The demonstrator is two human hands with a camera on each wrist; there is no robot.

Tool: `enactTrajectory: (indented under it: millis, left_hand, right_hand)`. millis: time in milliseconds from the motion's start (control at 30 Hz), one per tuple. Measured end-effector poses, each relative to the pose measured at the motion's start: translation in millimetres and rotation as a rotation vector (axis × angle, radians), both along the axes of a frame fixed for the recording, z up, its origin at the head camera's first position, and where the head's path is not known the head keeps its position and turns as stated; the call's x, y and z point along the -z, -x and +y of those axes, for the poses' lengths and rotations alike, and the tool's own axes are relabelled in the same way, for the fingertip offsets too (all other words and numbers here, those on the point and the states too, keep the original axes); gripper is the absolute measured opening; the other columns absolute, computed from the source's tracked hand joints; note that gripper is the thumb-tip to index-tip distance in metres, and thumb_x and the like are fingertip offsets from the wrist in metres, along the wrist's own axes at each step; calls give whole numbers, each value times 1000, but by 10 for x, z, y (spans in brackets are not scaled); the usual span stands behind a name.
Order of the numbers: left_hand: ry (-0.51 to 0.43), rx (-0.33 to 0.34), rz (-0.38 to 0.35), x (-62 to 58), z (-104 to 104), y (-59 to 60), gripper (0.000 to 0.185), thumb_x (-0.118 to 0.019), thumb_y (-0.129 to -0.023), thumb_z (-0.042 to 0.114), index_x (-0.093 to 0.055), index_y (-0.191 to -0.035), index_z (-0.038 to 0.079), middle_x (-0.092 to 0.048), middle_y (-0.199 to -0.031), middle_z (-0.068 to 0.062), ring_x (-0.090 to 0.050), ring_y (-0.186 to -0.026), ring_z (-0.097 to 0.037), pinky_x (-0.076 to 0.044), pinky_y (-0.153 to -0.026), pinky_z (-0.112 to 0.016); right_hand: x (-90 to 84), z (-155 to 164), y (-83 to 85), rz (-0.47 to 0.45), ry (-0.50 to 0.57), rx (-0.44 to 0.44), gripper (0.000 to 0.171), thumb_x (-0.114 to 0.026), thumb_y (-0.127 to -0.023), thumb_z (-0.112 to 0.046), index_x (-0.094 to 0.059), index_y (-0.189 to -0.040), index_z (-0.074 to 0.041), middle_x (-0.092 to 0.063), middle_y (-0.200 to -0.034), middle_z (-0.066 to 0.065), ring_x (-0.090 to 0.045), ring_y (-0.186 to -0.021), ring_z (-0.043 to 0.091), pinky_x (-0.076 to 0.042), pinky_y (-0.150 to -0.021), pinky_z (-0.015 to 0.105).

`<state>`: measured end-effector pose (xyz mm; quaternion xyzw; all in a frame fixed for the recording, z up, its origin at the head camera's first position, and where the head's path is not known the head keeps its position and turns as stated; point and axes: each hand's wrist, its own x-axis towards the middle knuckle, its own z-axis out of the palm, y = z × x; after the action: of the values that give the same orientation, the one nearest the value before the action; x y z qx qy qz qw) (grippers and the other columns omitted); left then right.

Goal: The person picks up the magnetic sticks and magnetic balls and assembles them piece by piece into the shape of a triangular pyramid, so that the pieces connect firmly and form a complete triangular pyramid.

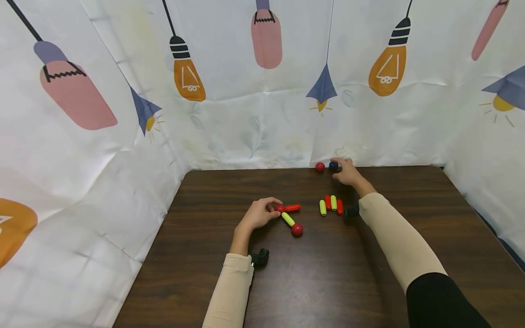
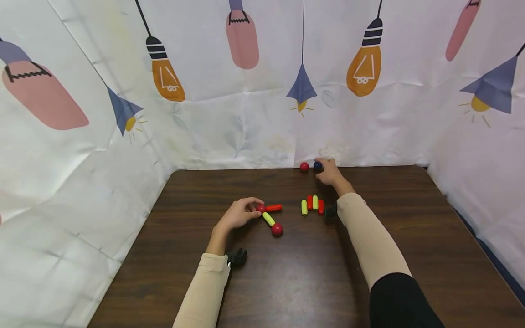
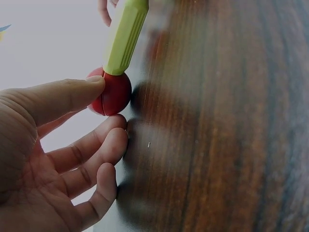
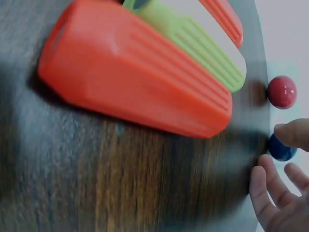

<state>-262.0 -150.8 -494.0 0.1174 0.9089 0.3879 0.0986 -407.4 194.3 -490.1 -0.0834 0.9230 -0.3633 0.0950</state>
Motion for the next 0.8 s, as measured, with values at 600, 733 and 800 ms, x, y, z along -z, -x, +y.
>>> enactTrajectory:
  millis: [600,733,800]
  left_hand:
    - [4,-6,0,-8,16,-5,29,-72,-97,20,-70,-126,22,-67,-89,-4,-56,-71,-17,-45,-64,-30]
    - [5,-9,-1,-5,16,-4,28,-72,-97,20,-70,-125,23,-67,-89,-4,-56,-71,-17,-45,-64,-30]
    - [6,-10,-1,1,15,-3,28,-72,-97,19,-70,-125,23,-67,-90,-4,-56,-71,-18,-45,-65,-30]
  right_hand:
    - [31,208,-120,9,16,-11,44,-53,-95,6,-55,-138,-2,-40,-151,31,-42,-129,45,-40,-105,57]
    - [55,257,-167,-1,71,-31,41,-55,-100,2,-54,-140,-3,-44,-146,30,-53,-113,41,-48,-88,46]
    - [64,270,-189,-3,110,-55,41,-57,-101,2,-53,-141,-2,-46,-144,29,-61,-107,38,-54,-85,43]
